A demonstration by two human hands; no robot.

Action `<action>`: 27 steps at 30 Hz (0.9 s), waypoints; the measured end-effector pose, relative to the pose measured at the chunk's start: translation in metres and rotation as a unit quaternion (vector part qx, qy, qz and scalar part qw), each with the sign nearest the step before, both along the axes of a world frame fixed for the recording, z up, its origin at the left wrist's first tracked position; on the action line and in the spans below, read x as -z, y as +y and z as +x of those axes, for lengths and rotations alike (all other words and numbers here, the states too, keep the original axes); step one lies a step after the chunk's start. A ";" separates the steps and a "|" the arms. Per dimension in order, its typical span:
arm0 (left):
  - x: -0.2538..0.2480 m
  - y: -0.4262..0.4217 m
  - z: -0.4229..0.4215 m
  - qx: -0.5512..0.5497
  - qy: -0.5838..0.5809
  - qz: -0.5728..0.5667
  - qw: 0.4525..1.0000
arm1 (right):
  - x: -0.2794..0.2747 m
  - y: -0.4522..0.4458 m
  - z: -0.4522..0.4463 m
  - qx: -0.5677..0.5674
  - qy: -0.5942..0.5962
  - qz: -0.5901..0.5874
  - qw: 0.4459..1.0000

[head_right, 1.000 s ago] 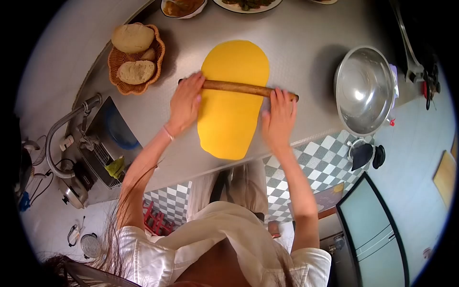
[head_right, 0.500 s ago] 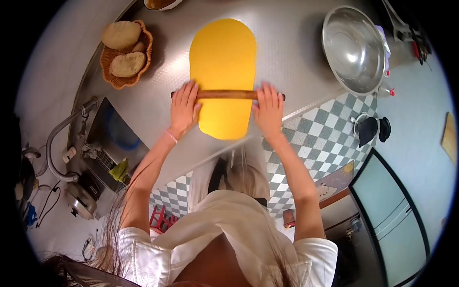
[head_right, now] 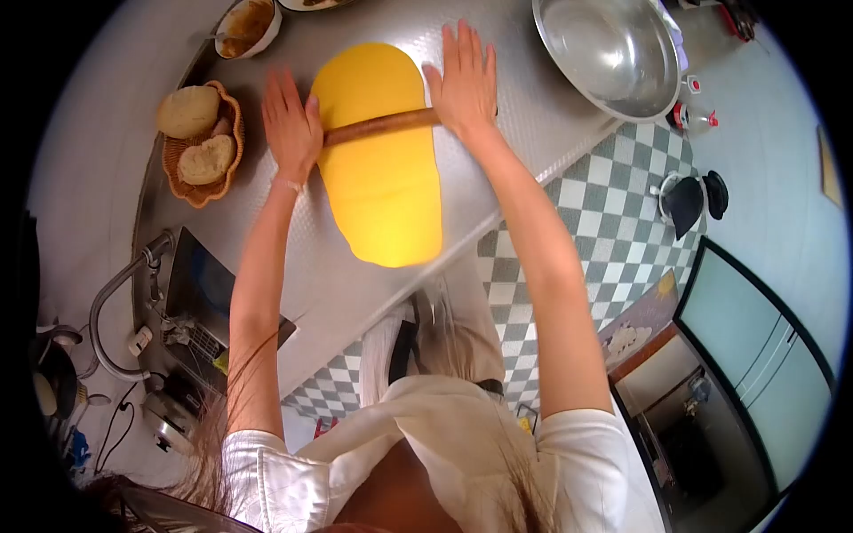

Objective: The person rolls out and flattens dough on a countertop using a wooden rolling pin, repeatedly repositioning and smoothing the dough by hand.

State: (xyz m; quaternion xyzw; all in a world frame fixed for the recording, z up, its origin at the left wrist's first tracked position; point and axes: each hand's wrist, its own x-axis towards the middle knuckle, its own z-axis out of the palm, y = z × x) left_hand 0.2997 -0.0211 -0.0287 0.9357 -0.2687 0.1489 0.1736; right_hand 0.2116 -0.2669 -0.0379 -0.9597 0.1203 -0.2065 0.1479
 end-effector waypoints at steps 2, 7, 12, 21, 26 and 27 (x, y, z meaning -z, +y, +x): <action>-0.006 0.023 -0.058 0.045 0.099 0.060 0.992 | -0.007 0.016 -0.058 -0.059 0.116 -0.029 0.991; -0.031 0.068 -0.147 0.104 0.244 0.048 0.963 | -0.021 0.042 -0.164 -0.107 0.141 0.084 0.981; -0.017 0.031 -0.065 -0.009 0.129 -0.040 0.991 | -0.008 0.018 -0.075 -0.029 0.044 0.077 0.996; -0.022 0.080 -0.179 0.079 0.230 0.057 0.968 | -0.022 0.055 -0.187 -0.067 0.193 0.059 0.977; -0.034 0.072 -0.151 0.048 0.186 0.036 0.981 | -0.019 0.045 -0.178 -0.057 0.146 0.046 0.987; -0.032 0.062 -0.136 0.023 0.155 -0.002 0.988 | -0.024 0.042 -0.153 -0.034 0.131 0.056 0.989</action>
